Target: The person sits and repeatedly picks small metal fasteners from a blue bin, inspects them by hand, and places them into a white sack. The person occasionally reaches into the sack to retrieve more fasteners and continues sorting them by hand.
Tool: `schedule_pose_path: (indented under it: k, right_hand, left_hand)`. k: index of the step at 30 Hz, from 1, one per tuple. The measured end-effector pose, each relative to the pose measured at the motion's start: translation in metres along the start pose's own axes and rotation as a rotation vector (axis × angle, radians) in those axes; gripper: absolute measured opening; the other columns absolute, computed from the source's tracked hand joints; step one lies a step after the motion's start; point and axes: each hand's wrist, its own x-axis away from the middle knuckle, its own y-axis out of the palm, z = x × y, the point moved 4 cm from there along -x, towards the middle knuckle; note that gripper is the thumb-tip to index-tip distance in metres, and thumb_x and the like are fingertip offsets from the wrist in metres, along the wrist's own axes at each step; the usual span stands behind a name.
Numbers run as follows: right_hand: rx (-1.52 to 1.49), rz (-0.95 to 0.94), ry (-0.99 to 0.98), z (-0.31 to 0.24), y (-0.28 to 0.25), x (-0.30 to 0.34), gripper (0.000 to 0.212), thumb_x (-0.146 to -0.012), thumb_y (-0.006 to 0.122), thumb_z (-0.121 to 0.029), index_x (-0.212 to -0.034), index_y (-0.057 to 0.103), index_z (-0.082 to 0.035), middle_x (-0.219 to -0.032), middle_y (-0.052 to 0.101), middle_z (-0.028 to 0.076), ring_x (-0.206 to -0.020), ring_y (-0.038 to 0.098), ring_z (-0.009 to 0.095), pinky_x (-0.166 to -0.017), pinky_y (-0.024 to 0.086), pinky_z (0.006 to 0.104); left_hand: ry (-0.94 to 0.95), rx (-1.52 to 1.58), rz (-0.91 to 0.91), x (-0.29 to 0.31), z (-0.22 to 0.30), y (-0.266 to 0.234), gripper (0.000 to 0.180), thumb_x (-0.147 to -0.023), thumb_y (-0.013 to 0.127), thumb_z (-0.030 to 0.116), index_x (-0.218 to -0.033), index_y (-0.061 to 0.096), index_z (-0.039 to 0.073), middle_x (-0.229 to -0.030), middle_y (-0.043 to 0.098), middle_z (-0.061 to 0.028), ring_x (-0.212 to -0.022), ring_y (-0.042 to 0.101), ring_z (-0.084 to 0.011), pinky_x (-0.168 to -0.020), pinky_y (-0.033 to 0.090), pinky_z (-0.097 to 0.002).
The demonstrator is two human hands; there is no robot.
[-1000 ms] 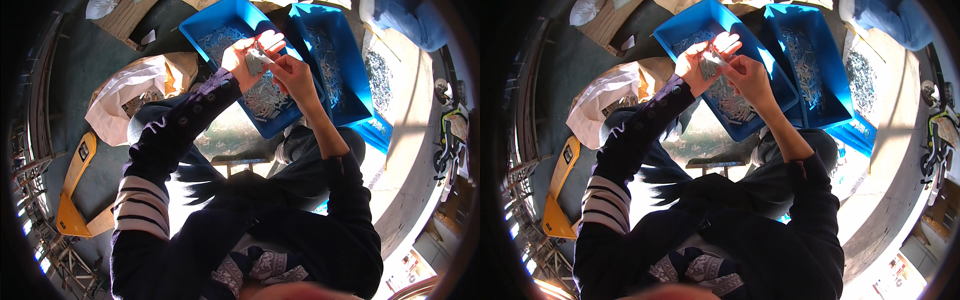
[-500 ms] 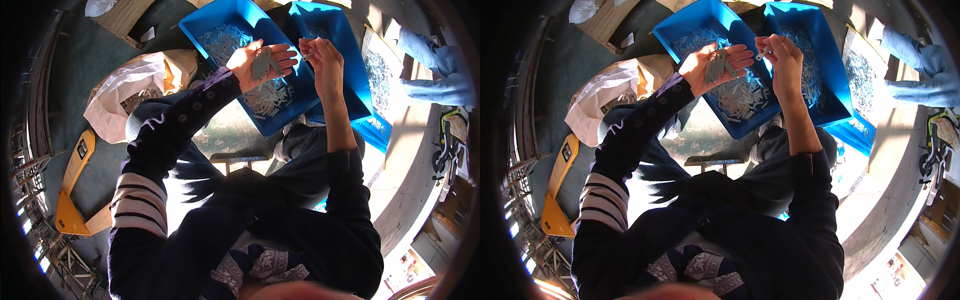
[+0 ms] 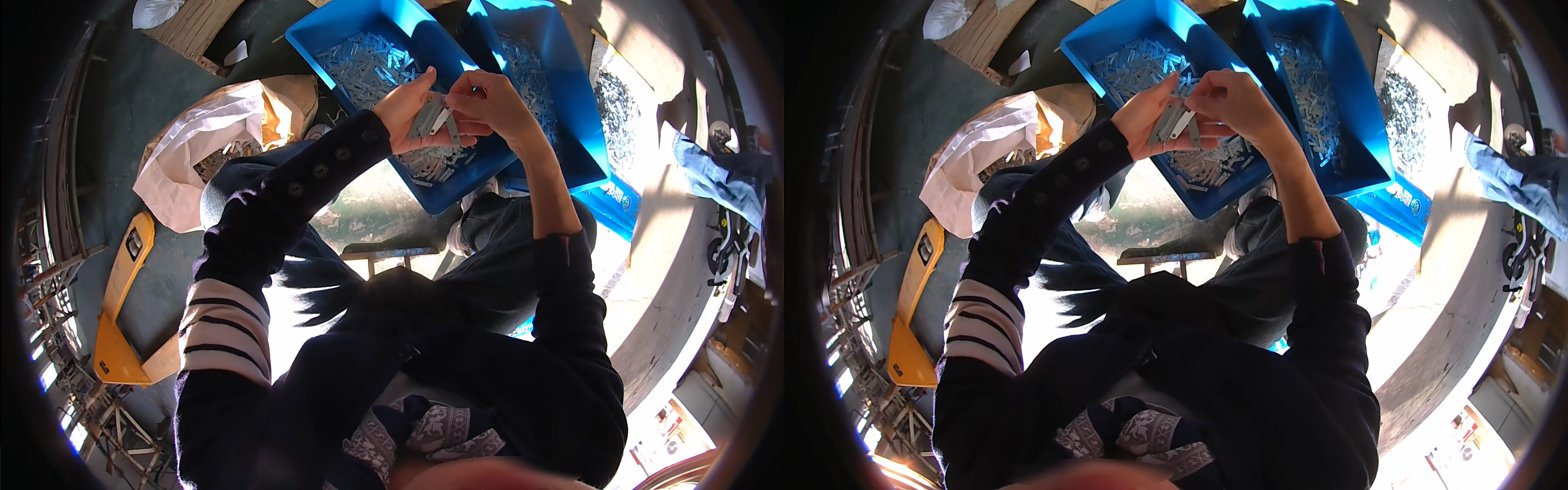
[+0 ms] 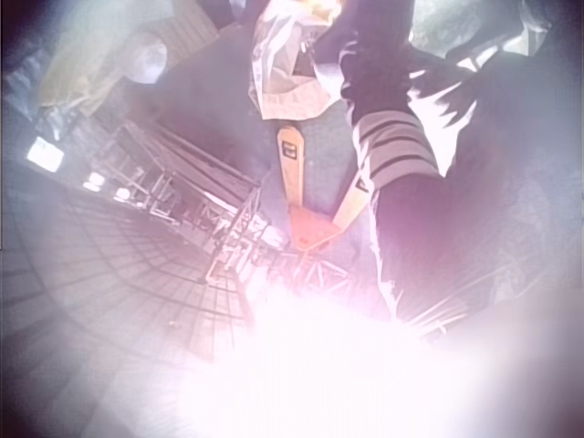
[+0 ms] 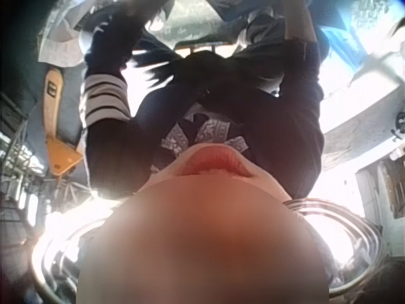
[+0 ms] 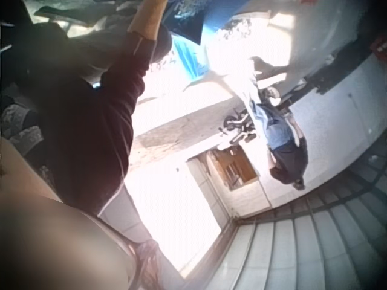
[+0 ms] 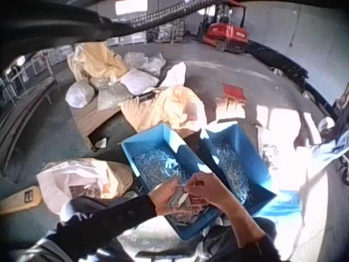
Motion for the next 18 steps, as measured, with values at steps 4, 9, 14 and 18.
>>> schedule_pose_path:
  k: [4,9,14,18]
  right_hand:
    - [-0.611,-0.014,0.066,0.000,-0.015,0.000,0.019,-0.083,0.054,-0.025,-0.077,0.058,-0.008,-0.074,0.057,0.003,-0.064,0.054,0.011,-0.058,0.042,0.0212]
    - [-1.212,0.113,0.056,0.004,-0.024,-0.001,0.019,-0.088,0.045,-0.019,-0.080,0.056,-0.006,-0.064,0.054,0.004,-0.058,0.055,0.010,-0.048,0.038,0.0183]
    - [-0.769,-0.061,0.300,0.008,-0.010,0.006,0.021,-0.085,0.050,-0.023,-0.087,0.056,-0.003,-0.053,0.041,-0.004,-0.039,0.032,0.000,-0.034,0.020,0.0147]
    - [-0.280,-0.070,0.311,0.004,0.010,0.008,0.025,-0.082,0.055,-0.026,-0.084,0.057,-0.002,-0.045,0.035,-0.007,-0.034,0.026,-0.001,-0.032,0.015,0.0158]
  left_hand:
    - [0.016,-0.064,-0.046,-0.002,0.001,-0.001,0.076,-0.082,0.017,0.058,-0.125,0.027,-0.004,-0.124,0.036,-0.0226,-0.113,0.040,-0.0345,-0.093,0.035,-0.0411]
    - [0.130,0.059,-0.056,-0.005,0.003,-0.006,0.072,-0.084,0.018,0.054,-0.125,0.026,-0.005,-0.127,0.035,-0.0192,-0.115,0.039,-0.0291,-0.095,0.034,-0.0343]
    - [0.348,0.183,0.153,-0.002,0.013,-0.015,0.059,-0.089,0.020,0.044,-0.120,0.037,-0.004,-0.125,0.040,-0.0154,-0.112,0.043,-0.0261,-0.093,0.037,-0.0312]
    - [0.462,0.241,0.246,0.002,0.017,-0.020,0.039,-0.091,0.032,0.027,-0.117,0.042,-0.001,-0.122,0.044,-0.0135,-0.110,0.046,-0.0248,-0.091,0.039,-0.0329]
